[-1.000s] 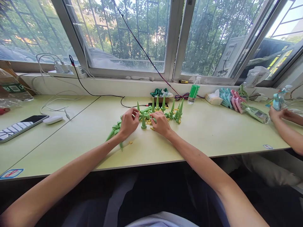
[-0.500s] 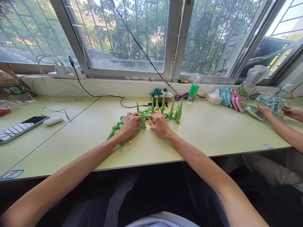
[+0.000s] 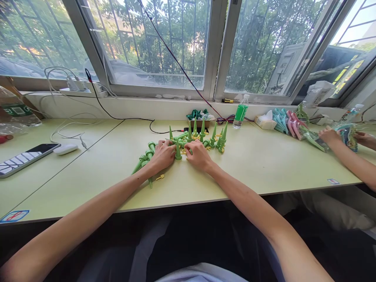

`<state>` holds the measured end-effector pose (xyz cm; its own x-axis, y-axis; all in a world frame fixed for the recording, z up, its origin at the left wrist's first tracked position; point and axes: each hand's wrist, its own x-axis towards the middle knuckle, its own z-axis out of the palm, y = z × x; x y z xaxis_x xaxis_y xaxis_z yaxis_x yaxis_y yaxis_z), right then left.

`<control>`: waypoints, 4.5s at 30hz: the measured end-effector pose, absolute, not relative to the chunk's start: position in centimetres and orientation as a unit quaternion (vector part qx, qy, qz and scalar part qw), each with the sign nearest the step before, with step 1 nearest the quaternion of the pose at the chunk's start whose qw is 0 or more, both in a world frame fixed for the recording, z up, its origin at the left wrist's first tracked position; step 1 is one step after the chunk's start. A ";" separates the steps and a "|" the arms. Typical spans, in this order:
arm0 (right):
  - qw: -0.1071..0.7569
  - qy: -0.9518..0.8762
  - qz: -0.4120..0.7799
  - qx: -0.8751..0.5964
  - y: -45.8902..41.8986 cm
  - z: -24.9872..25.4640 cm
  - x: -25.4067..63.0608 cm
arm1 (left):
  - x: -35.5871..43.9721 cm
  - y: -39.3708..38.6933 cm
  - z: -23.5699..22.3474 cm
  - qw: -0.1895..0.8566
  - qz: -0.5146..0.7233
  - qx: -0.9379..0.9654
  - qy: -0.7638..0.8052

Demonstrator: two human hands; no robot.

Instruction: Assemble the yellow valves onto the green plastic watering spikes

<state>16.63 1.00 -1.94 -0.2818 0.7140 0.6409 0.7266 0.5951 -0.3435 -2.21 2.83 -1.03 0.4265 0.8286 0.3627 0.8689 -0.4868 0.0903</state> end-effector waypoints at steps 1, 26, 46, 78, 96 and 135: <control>0.395 -0.801 -0.007 -0.451 1.0 -1.9 16.6 | -2.2 2.8 -1.0 0.057 -0.181 -0.843 -0.504; 0.459 -0.794 -0.019 -0.399 -0.1 -1.2 15.7 | -2.2 2.9 -0.9 0.068 -0.195 -0.832 -0.515; 0.277 -0.937 0.038 -0.212 -3.2 -2.2 12.4 | -2.2 3.8 -1.0 0.027 -0.215 -0.826 -0.521; 0.446 -0.776 0.089 -0.437 0.5 -1.0 17.1 | -1.4 2.6 -0.2 -0.039 -0.425 -0.796 -0.429; 0.438 -0.778 0.109 -0.437 0.0 -0.5 16.9 | -1.4 3.0 -1.1 -0.144 -0.415 -0.810 -0.389; 0.435 -0.785 0.131 -0.421 -0.2 -0.3 16.8 | -1.3 3.0 -1.0 -0.167 -0.483 -0.776 -0.371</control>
